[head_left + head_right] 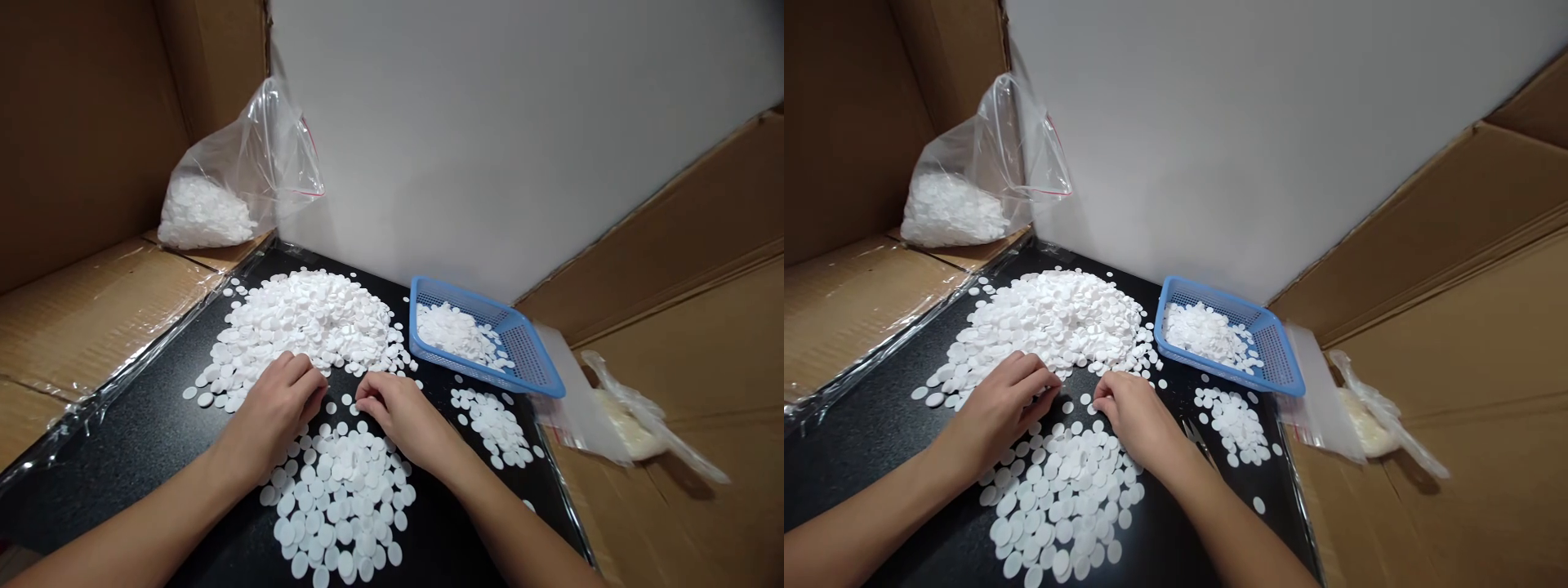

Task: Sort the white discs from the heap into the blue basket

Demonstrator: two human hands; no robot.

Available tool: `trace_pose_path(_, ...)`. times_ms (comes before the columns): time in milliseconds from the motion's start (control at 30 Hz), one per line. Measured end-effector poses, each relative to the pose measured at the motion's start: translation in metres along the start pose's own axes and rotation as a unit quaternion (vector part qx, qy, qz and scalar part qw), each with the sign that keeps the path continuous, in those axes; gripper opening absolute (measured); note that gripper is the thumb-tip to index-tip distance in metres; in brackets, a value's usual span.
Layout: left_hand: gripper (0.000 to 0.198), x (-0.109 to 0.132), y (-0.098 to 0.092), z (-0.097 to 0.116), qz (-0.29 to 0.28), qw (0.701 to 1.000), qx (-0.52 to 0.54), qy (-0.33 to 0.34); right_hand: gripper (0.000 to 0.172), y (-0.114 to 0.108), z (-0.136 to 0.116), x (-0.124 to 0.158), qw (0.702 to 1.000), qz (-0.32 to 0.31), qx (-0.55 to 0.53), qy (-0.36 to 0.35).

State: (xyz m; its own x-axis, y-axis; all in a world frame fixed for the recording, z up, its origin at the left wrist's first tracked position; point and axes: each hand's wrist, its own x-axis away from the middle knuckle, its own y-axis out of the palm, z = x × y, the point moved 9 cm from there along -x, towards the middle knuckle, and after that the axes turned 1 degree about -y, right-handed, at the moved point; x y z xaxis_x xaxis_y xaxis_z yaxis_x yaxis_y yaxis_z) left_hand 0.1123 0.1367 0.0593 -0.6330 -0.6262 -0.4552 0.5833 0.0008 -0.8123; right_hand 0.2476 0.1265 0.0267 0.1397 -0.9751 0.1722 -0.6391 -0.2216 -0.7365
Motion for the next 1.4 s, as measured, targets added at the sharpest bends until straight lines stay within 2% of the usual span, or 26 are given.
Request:
trace_pose_path(133, 0.023, 0.005, 0.011, -0.002, -0.054, 0.998, -0.01, 0.014, 0.013, 0.003, 0.003, -0.002, 1.0, -0.001, -0.012, 0.021)
trace_pose_path(233, 0.022, 0.009, 0.016, -0.009, -0.075, 0.996, 0.038, -0.016, 0.013, 0.003, 0.006, -0.001, 0.999, -0.011, -0.026, 0.029)
trace_pose_path(367, 0.02, 0.008, 0.001, -0.019, -0.038, 0.991, 0.094, -0.088, 0.014, 0.005, 0.009, 0.0, 0.998, -0.023, -0.05, 0.037)
trace_pose_path(500, 0.02, 0.008, -0.022, -0.028, 0.035, 0.978, 0.125, -0.164, 0.013, -0.002, -0.004, 0.0, 0.999, 0.026, -0.012, -0.035)
trace_pose_path(567, 0.021, 0.009, -0.023, -0.031, 0.042, 0.971, 0.142, -0.187, 0.015, 0.0, -0.01, 0.001, 0.998, 0.012, 0.006, -0.064)
trace_pose_path(633, 0.022, 0.01, -0.018, -0.031, 0.025, 0.966, 0.167, -0.193, 0.017, 0.005, -0.014, 0.003, 0.997, -0.025, 0.006, -0.077)
trace_pose_path(700, 0.024, 0.011, -0.008, -0.031, -0.003, 0.96, 0.201, -0.193, 0.015, 0.003, -0.016, 0.004, 0.996, -0.037, -0.004, -0.081)
trace_pose_path(833, 0.029, 0.014, 0.0, -0.03, -0.015, 0.95, 0.242, -0.198, 0.02, -0.01, -0.017, 0.003, 0.995, 0.017, -0.007, -0.096)
trace_pose_path(900, 0.03, 0.014, -0.003, -0.032, 0.002, 0.951, 0.231, -0.207, 0.026, -0.007, -0.018, 0.003, 0.995, 0.03, -0.005, -0.1)
trace_pose_path(1033, 0.031, 0.015, -0.015, -0.039, 0.048, 0.95, 0.201, -0.236, 0.014, 0.008, -0.017, 0.0, 0.994, 0.052, 0.008, -0.092)
trace_pose_path(1133, 0.034, 0.016, -0.02, -0.041, 0.066, 0.948, 0.197, -0.24, 0.018, 0.016, -0.018, -0.002, 0.993, 0.061, 0.025, -0.099)
trace_pose_path(1400, 0.031, 0.015, -0.022, -0.034, 0.056, 0.952, 0.199, -0.227, 0.014, 0.017, -0.018, -0.002, 0.992, 0.07, 0.017, -0.104)
